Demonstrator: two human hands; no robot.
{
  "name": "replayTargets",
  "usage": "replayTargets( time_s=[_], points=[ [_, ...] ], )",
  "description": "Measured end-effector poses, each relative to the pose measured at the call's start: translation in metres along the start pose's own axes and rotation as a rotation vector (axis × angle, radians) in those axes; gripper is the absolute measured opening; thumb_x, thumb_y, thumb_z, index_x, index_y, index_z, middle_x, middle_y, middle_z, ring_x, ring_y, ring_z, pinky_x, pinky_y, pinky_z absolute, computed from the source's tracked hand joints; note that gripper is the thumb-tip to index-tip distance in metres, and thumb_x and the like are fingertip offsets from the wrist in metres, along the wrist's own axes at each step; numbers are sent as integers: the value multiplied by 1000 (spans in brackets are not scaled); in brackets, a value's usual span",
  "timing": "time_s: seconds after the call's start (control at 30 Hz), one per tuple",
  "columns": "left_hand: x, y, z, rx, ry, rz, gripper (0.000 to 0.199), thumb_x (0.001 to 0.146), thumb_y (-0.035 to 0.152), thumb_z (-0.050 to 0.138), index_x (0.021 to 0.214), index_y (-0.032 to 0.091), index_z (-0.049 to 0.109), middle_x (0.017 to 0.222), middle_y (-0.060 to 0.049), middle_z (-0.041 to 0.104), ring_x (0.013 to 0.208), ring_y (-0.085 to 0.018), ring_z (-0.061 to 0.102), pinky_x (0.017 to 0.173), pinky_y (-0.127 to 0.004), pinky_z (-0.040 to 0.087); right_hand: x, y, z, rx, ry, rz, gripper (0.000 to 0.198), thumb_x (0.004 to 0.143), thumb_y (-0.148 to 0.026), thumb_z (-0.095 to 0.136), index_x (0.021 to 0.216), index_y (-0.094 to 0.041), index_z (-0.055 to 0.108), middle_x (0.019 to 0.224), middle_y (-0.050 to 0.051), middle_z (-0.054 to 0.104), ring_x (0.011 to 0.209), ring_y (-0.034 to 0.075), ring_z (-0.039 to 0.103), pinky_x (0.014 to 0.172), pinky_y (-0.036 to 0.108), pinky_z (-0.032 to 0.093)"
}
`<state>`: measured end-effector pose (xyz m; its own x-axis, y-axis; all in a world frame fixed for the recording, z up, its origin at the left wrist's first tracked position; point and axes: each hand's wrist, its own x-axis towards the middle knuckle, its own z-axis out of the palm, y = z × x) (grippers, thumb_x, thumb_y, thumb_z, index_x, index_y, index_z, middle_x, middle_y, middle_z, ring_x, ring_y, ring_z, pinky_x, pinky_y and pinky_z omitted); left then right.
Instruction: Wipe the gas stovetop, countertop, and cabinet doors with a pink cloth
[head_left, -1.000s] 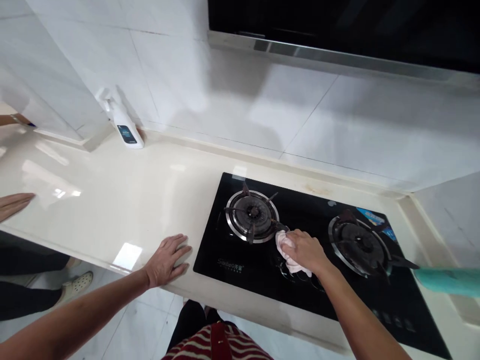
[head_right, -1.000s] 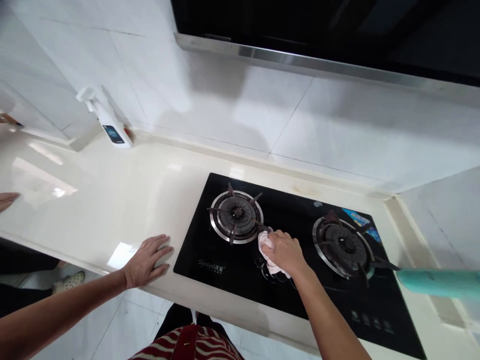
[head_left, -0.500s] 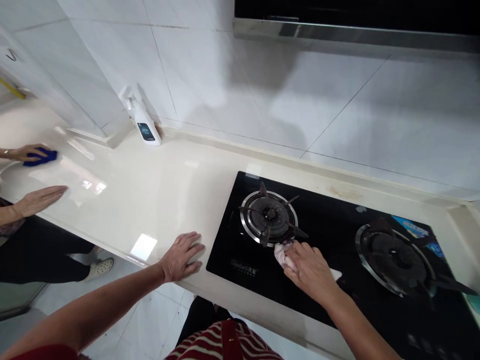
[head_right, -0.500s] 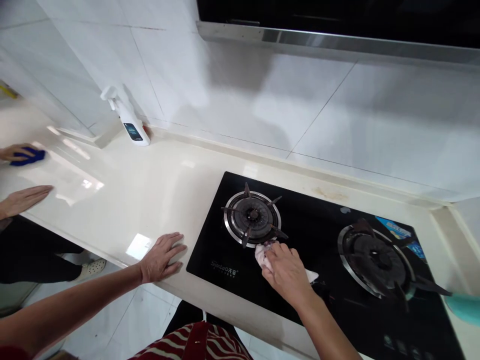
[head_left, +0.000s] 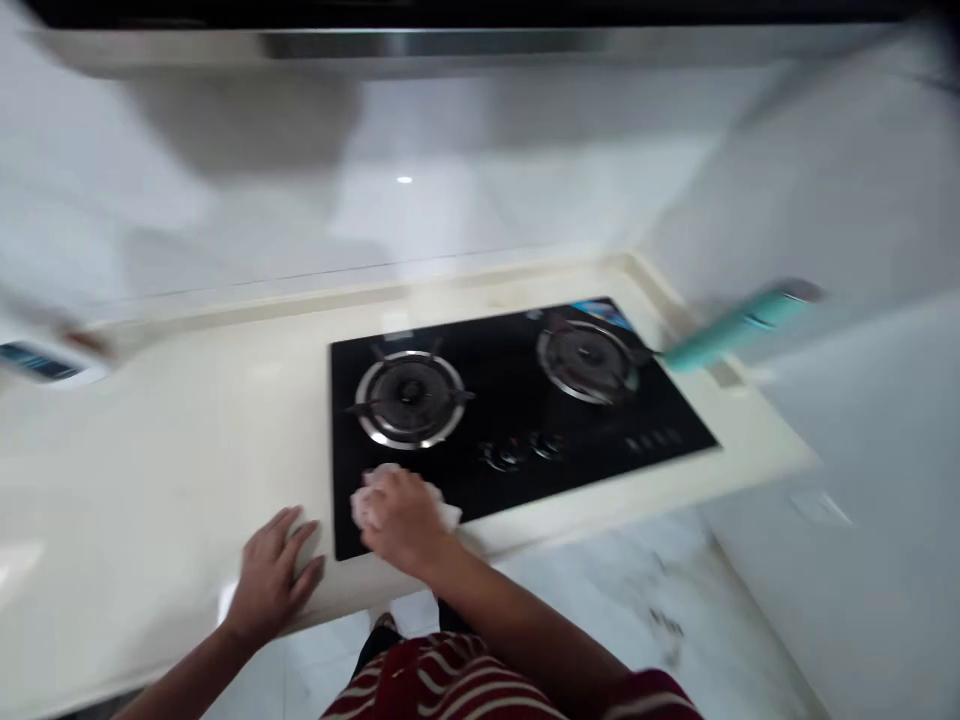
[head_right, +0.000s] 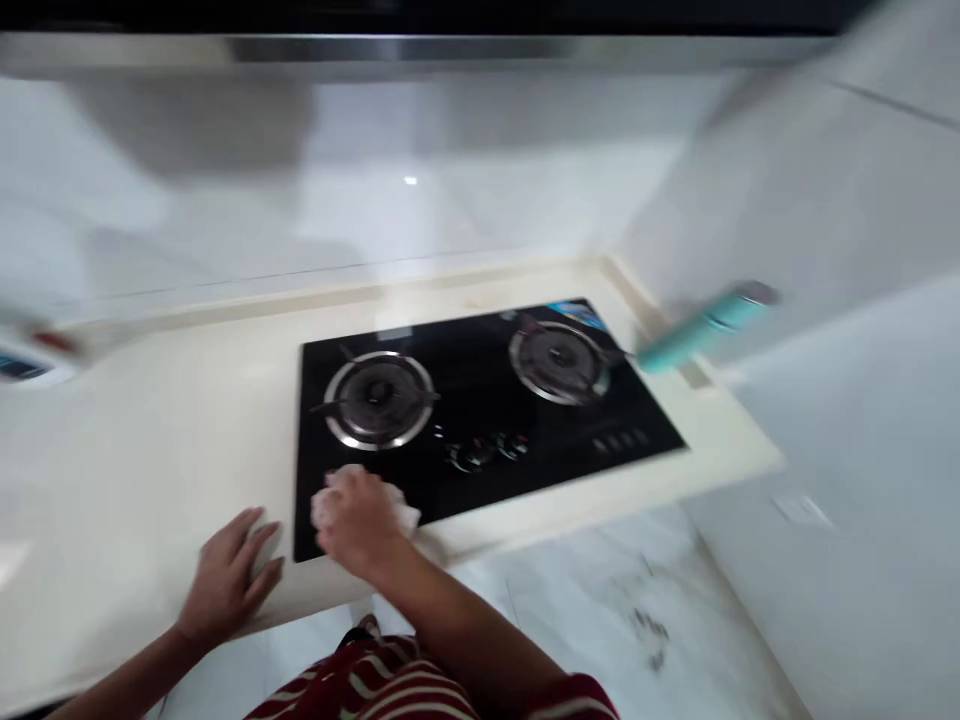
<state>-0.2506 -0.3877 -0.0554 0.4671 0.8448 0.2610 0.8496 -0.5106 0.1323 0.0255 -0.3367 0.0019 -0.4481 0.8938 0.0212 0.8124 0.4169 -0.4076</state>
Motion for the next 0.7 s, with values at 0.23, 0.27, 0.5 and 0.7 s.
replayTargets(
  time_s=[0.23,0.27,0.5,0.7],
  points=[
    [28,-9,9,-39,-50,-26,43,89,50,52,127,31,57,142,-8,54,131,-42,54,103,-63,49,25,-17,23,6,85,48,40,97,-46,51,120,-15,63,138,8,51,119,28,45,99,41,38],
    [29,-5,8,-42,-47,-29,42,88,51,52,127,33,57,139,-6,56,131,-42,54,103,-63,50,24,-18,25,-2,84,83,43,97,-49,51,123,-16,62,137,8,52,119,28,45,100,41,37],
    [25,9,3,60,-41,-58,48,92,54,49,120,18,62,136,-17,57,122,-37,59,100,-57,51,8,-35,4,72,182,264,36,92,-42,61,116,-16,63,128,10,51,117,29,42,105,53,32],
    [26,13,2,64,-27,-80,53,93,55,46,120,14,65,138,-22,56,126,-38,55,102,-57,47,-24,-51,9,110,267,394,54,90,-58,63,130,-23,53,132,10,45,119,30,37,103,60,35]
  ],
)
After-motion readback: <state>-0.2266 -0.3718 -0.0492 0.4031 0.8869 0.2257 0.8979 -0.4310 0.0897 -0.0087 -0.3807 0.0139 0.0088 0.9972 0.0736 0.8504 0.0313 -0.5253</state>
